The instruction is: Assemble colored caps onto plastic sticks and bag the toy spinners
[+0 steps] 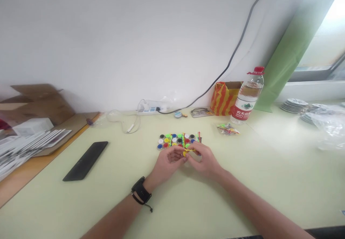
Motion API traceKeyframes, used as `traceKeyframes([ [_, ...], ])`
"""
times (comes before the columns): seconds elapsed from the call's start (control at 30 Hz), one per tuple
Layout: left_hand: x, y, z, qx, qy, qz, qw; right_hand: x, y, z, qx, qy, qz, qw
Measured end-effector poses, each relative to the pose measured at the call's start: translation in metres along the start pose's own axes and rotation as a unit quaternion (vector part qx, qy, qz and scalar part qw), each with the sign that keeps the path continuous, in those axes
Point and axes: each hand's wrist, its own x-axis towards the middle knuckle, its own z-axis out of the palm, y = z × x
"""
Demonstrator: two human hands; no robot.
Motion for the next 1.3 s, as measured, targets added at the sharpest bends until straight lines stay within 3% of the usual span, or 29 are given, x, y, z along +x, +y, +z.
traceKeyframes([
  [0.3,0.005,0.000,-0.009,-0.050,0.071,-0.028,0.996,0.001,0.006,-0.011,0.096,0.048,0.096,0.990],
  [0.47,0.006,-0.006,-0.009,-0.040,0.063,-0.029,0.997,0.008,0.005,-0.021,0.137,0.074,0.114,0.981],
  [0.67,0.006,-0.006,-0.009,-0.042,0.041,-0.028,0.998,0.004,-0.002,-0.018,0.220,-0.024,0.108,0.969],
  [0.8,0.004,0.000,-0.008,-0.049,0.025,-0.026,0.998,0.000,-0.003,-0.013,0.219,-0.085,0.102,0.967],
  [1.1,0.002,0.003,-0.006,0.023,0.024,0.001,0.999,-0.002,0.000,-0.010,0.159,-0.081,0.071,0.981],
  [1.3,0.001,0.000,-0.008,0.034,-0.009,0.012,0.999,-0.001,-0.005,-0.014,0.126,-0.087,0.061,0.986],
])
